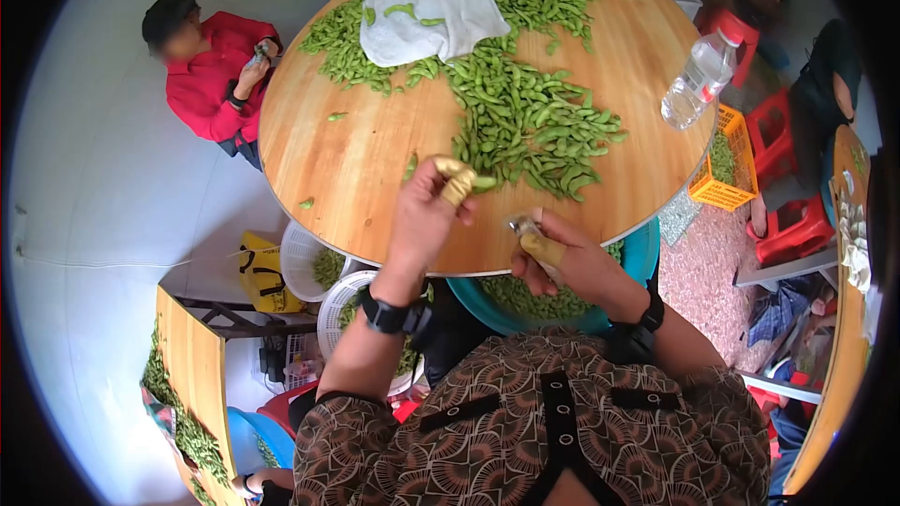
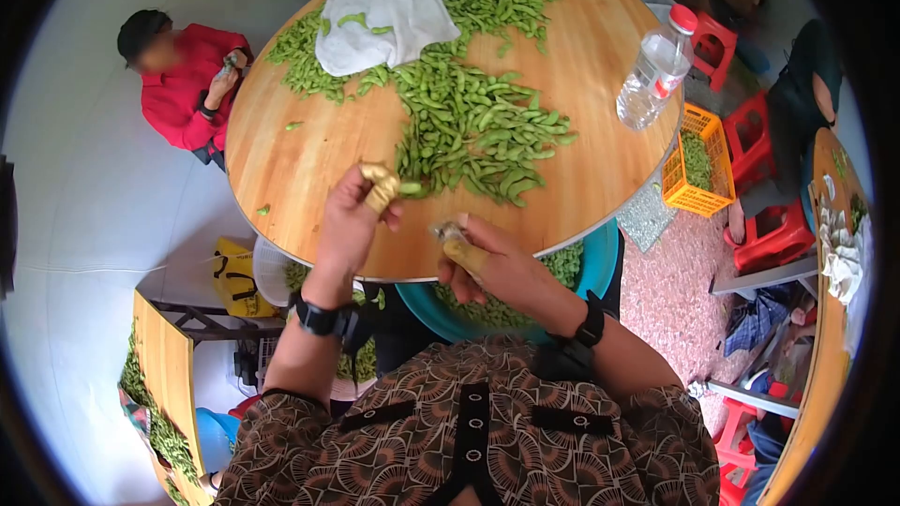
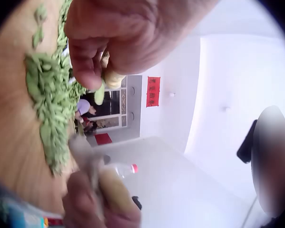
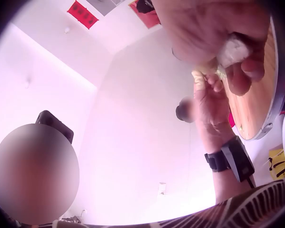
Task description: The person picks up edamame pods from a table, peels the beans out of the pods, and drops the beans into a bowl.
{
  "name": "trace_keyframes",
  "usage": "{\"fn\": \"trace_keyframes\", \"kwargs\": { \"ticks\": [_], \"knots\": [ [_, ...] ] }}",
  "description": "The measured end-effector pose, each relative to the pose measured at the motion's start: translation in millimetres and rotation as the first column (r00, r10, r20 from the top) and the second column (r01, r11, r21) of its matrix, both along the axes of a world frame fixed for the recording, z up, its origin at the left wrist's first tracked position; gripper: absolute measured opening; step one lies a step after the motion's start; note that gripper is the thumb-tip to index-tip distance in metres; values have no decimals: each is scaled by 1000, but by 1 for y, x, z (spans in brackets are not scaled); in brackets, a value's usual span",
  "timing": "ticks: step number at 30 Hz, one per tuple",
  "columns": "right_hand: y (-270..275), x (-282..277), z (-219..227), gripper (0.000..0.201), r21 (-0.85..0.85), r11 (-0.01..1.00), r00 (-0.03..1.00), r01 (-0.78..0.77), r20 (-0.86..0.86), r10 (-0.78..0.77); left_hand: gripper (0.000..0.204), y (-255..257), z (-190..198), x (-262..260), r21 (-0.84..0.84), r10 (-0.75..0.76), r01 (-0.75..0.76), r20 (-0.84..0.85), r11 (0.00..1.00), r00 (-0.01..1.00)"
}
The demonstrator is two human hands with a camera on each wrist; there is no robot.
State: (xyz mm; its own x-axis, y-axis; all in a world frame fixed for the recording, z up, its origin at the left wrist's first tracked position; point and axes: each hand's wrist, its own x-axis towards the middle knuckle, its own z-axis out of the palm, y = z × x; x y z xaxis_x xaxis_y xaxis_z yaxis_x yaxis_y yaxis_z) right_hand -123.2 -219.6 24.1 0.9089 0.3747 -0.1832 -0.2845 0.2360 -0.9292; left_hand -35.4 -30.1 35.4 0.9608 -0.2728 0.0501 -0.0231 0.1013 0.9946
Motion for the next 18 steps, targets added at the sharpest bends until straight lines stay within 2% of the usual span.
{"fn": "trace_keyframes", "kwargs": {
  "ticks": [1,3,4,5,6,13,15,16,18],
  "knots": [
    [0,0,-1,17,-2,1000,1000,6,-8,-6,5,-4,-6,-12,-2,-6,6,-8,1000,1000],
    [0,2,-4,21,26,999,998,39,55,-41,10,-11,-16,-33,54,-45,40,92,998,995],
    [-1,1,-5,21,26,999,998,38,49,-39,10,-14,-22,-40,53,-43,39,87,998,995],
    [-2,0,-5,22,6,999,998,46,48,-46,13,-16,-29,-47,96,-36,21,153,995,988],
    [-3,-1,-5,24,-14,998,997,55,48,-54,17,-17,-34,-50,137,-33,2,220,991,975],
    [-9,-5,-11,25,-16,997,997,72,37,-72,26,-23,-39,-56,208,-32,-46,356,977,934],
    [-12,-7,-5,26,-27,997,996,68,53,-66,27,-27,-32,-55,303,-53,-205,665,931,745],
    [-13,-9,-2,26,-26,997,996,70,50,-68,27,-25,-31,-58,305,-55,-202,663,931,746],
    [-15,-14,5,23,-94,995,997,45,68,-39,26,-19,-25,-66,455,-253,-378,843,807,475]
  ]
}}
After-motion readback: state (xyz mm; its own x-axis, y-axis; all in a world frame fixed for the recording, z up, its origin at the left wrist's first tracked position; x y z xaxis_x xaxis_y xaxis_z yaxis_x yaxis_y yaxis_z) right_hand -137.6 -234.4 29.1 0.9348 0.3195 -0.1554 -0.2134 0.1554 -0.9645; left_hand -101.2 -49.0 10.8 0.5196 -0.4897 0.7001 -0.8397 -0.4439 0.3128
